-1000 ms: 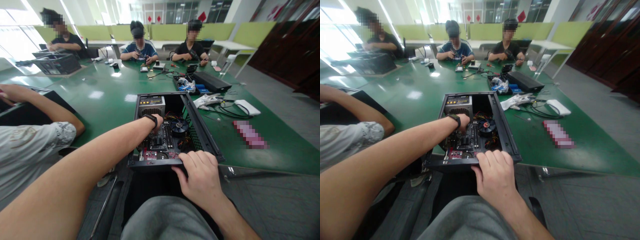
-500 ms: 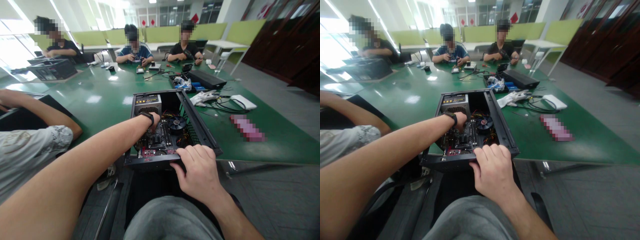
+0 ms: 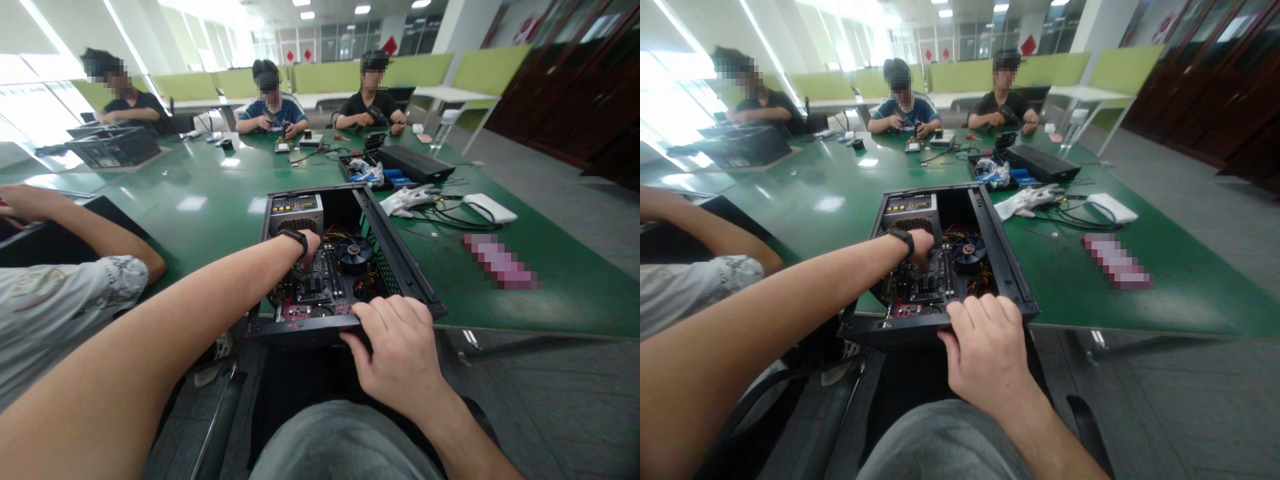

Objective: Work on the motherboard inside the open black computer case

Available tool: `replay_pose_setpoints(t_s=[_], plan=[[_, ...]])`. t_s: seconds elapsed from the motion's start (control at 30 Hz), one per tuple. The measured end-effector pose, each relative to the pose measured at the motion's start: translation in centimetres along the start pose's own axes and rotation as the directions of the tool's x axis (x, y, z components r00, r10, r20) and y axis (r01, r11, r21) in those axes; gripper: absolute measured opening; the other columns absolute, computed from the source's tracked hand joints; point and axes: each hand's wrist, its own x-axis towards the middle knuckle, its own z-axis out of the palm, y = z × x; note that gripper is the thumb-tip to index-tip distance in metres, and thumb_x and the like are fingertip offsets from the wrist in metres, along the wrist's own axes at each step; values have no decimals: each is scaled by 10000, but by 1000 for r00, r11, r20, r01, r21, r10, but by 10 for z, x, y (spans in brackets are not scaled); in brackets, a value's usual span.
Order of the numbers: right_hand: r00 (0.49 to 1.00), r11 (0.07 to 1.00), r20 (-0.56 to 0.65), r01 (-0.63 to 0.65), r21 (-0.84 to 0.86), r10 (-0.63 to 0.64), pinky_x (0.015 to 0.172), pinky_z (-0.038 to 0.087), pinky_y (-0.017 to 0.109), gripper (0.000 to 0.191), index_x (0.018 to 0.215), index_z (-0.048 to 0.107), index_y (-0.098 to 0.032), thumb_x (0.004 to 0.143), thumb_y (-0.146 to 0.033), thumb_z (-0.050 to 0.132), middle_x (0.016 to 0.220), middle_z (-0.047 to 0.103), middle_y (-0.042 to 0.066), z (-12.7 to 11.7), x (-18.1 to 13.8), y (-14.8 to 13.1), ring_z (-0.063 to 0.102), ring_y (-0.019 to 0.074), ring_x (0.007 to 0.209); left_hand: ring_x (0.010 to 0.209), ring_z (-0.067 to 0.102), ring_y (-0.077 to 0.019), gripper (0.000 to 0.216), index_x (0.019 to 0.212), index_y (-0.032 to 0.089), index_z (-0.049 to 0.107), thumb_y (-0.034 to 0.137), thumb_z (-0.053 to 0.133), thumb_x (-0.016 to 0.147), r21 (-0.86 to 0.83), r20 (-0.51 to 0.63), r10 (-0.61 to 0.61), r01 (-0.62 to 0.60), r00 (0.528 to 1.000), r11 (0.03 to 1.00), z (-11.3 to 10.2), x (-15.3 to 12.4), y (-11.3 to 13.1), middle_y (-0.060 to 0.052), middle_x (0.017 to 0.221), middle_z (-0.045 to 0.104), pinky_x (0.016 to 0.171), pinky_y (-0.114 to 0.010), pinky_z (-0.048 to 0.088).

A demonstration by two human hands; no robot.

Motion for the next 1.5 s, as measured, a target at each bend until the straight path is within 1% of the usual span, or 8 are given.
replay_pose_setpoints(t_s=[0.13,0.3,0.4,0.5,0.87,1.1,1.3,1.5], plan=[[1000,1000,3,0,-1,0,829,305,427,183,1009,605,-201,886,-334,570,872,577,54,-1,0,0,443,240,862,996,691,-272,545,1042,136,776,380,861,562,19,6,2,-2,1000,1000,0,2,-1,-133,1072,756,849,-272,532],[1000,1000,0,1,-17,-1,823,301,427,193,1005,607,-203,883,-349,573,875,580,54,0,1,0,444,243,864,1003,690,-254,536,1032,164,777,394,867,557,38,17,-24,24,1000,999,-1,0,0,-111,1083,758,825,-241,526],[1000,1000,-4,0,-24,0,825,299,428,201,1002,607,-197,884,-355,572,880,582,57,0,0,-1,448,244,874,1021,684,-261,596,1080,145,762,402,865,553,36,4,-8,7,1000,999,0,-1,1,-125,1103,750,839,-249,524],[1000,1000,-6,2,-23,-3,826,298,429,208,1013,605,-193,881,-352,577,892,587,58,-1,0,-1,452,247,883,1042,676,-252,632,1112,170,751,394,873,534,47,-4,0,0,1000,999,0,-2,1,-111,1120,749,867,-242,509],[1000,999,-18,15,-30,-16,835,296,413,209,1002,613,-189,868,-349,592,902,594,68,-2,0,-2,454,244,890,1027,678,-261,569,1044,177,769,406,869,533,43,10,-18,18,1000,999,-9,-15,9,-104,1088,757,902,-263,504],[1000,999,-20,19,-49,-20,847,296,414,222,1000,615,-185,854,-352,605,907,590,69,-2,-1,-2,446,246,901,1025,681,-263,555,1011,199,777,406,881,507,19,-5,-15,15,1000,1000,-6,-12,6,-82,1049,766,886,-255,508],[1000,998,-16,20,-53,-21,850,298,419,228,1006,613,-185,861,-360,598,911,590,67,-1,0,-2,447,247,902,1043,677,-291,606,1030,146,776,410,890,497,23,-5,-15,15,1000,1000,-8,-15,9,-133,1084,753,904,-287,509],[999,998,-26,23,-56,-25,838,296,417,227,1002,616,-182,863,-360,594,907,588,74,0,-1,-2,446,251,900,1033,681,-290,586,1020,157,777,397,892,498,43,2,-16,15,1000,999,-7,-14,10,-130,1089,754,884,-285,521]])
